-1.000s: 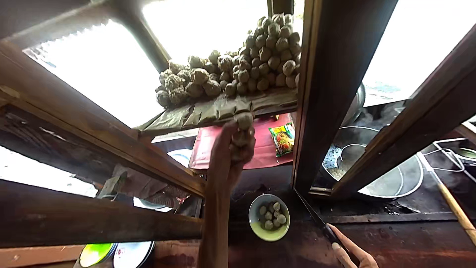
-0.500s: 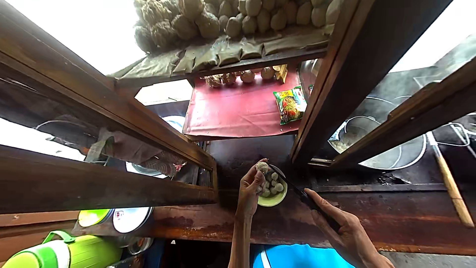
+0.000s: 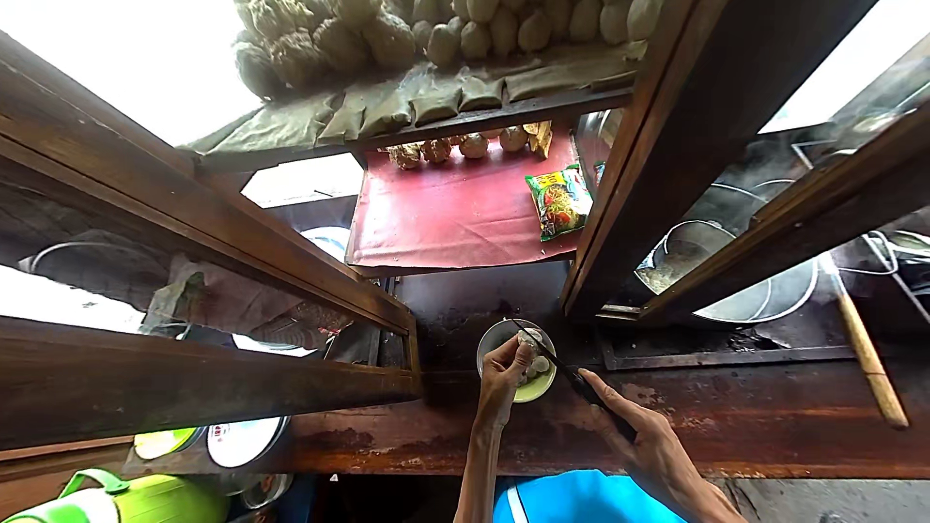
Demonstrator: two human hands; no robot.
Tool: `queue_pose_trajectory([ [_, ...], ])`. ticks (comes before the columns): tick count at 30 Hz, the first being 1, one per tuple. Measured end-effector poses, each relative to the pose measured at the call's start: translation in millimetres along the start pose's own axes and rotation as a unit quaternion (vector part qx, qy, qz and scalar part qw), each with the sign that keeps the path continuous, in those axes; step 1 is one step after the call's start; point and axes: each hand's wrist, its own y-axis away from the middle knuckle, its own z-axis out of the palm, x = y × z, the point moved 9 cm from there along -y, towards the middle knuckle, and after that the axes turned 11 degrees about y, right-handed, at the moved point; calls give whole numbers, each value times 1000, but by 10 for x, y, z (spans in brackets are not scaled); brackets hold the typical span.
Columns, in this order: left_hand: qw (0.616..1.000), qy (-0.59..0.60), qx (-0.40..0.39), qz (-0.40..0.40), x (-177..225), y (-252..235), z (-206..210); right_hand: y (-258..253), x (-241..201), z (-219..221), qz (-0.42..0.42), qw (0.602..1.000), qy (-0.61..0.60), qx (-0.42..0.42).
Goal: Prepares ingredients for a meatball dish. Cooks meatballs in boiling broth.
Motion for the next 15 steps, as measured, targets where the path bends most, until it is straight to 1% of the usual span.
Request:
queue_pose_trajectory([
  [5,1000,27,4,-11,-104,-4,34,-20,69,96,19,1000,0,-10],
  [7,998,49,31,-1,-120,-9,28,-17,76,103,26,1000,-2,-17],
  [10,995,64,73,25,-117,-39,-63,47,87,79,44,998,1,-48],
  [13,993,66,93,35,-78,-106,-232,139,144,-22,65,994,-15,-89],
  [15,993,70,93,23,-67,-122,-310,126,114,-121,57,995,-20,-82],
])
